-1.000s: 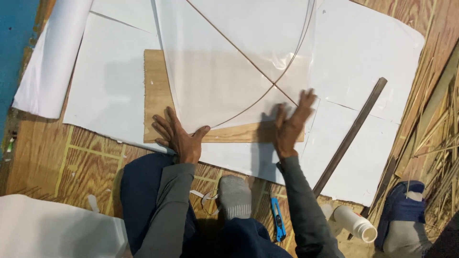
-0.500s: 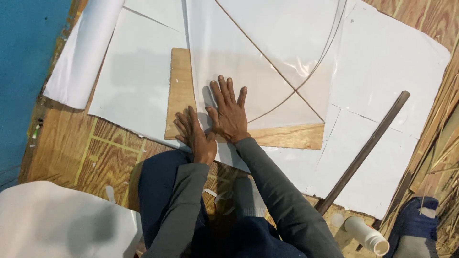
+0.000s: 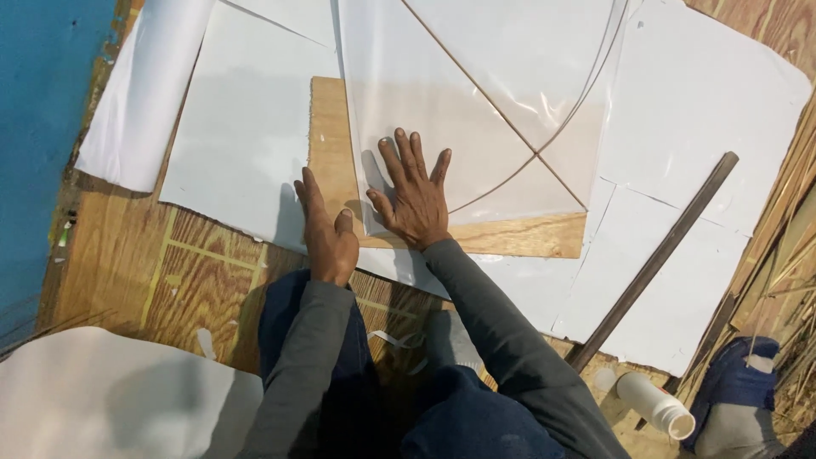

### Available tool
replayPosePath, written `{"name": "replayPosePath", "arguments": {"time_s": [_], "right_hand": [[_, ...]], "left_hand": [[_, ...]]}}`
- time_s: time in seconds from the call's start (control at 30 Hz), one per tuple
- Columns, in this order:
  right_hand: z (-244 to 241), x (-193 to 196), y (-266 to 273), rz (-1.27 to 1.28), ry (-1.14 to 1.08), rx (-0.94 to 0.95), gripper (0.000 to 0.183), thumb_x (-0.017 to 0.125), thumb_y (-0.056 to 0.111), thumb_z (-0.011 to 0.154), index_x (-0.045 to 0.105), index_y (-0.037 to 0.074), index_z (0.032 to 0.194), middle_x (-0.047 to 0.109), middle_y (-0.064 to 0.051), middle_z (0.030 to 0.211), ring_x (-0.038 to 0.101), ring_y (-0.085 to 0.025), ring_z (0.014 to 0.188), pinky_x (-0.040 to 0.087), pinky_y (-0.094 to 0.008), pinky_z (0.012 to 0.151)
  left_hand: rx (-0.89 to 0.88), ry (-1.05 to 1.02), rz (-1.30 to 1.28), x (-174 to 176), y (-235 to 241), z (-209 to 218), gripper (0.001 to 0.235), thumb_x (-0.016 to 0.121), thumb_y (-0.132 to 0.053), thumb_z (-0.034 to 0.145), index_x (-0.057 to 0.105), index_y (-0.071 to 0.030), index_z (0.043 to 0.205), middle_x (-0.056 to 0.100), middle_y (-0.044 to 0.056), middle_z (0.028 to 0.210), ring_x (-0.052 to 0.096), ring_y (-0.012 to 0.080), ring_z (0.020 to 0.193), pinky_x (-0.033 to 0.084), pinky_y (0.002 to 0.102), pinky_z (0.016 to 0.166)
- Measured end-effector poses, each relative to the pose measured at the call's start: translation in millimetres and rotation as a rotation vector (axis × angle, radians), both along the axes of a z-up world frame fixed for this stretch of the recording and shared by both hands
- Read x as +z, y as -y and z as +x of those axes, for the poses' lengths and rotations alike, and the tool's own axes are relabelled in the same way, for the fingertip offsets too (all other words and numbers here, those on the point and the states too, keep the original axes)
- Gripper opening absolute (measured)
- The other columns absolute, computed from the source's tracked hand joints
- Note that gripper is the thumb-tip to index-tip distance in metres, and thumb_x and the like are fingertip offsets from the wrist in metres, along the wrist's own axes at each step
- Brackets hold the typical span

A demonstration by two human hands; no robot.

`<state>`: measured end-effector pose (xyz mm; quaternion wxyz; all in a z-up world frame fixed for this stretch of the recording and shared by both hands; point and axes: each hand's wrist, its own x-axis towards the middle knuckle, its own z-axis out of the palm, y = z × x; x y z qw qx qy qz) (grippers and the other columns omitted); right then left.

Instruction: The person aligns a thin wooden stick along a curved line on a white sheet, trims the sheet with a utility knife, and then applies glue along the stick's edge to secure it. The person repeatedly presses the glued area to ensure adhesion.

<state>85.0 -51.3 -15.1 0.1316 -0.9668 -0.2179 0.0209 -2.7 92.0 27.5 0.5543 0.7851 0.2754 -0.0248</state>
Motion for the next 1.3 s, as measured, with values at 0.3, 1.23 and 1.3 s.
{"name": "replayPosePath", "arguments": {"time_s": [0.3,1.23,1.3], "right_hand": [[4,9,20,0.565,-0.097,-0.094,0.086,0.030,0.073,0.096,0.024,0.022,0.165,0.032,-0.002,0.169,0.024,-0.020,0.158,-0.003,-0.043,0.133],[-19,1,-93,-0.046,0.081,0.159,0.075,0.016,0.068,0.103,0.021,0.028,0.166,0.020,-0.008,0.173,0.014,-0.031,0.160,-0.001,-0.077,0.121],[-26,-1,-90,-0.031,0.045,0.125,0.076,0.019,0.068,0.103,0.018,0.027,0.167,0.017,-0.008,0.174,0.010,-0.030,0.161,-0.003,-0.075,0.122]], "left_hand": [[-0.343,-0.149,0.155,-16,-18,-9,0.063,0.049,-0.008,0.112,0.026,-0.013,0.170,0.010,0.025,0.175,0.007,0.0542,0.159,0.013,0.081,0.122],[0.430,0.025,-0.211,7,-44,7,0.059,0.032,-0.006,0.113,0.024,-0.016,0.171,0.016,0.024,0.174,0.020,0.0444,0.161,0.032,0.069,0.129],[0.411,0.036,-0.250,14,-41,1,0.060,0.030,-0.005,0.113,0.019,-0.016,0.171,0.010,0.027,0.174,0.011,0.0519,0.160,0.034,0.076,0.125]]}}
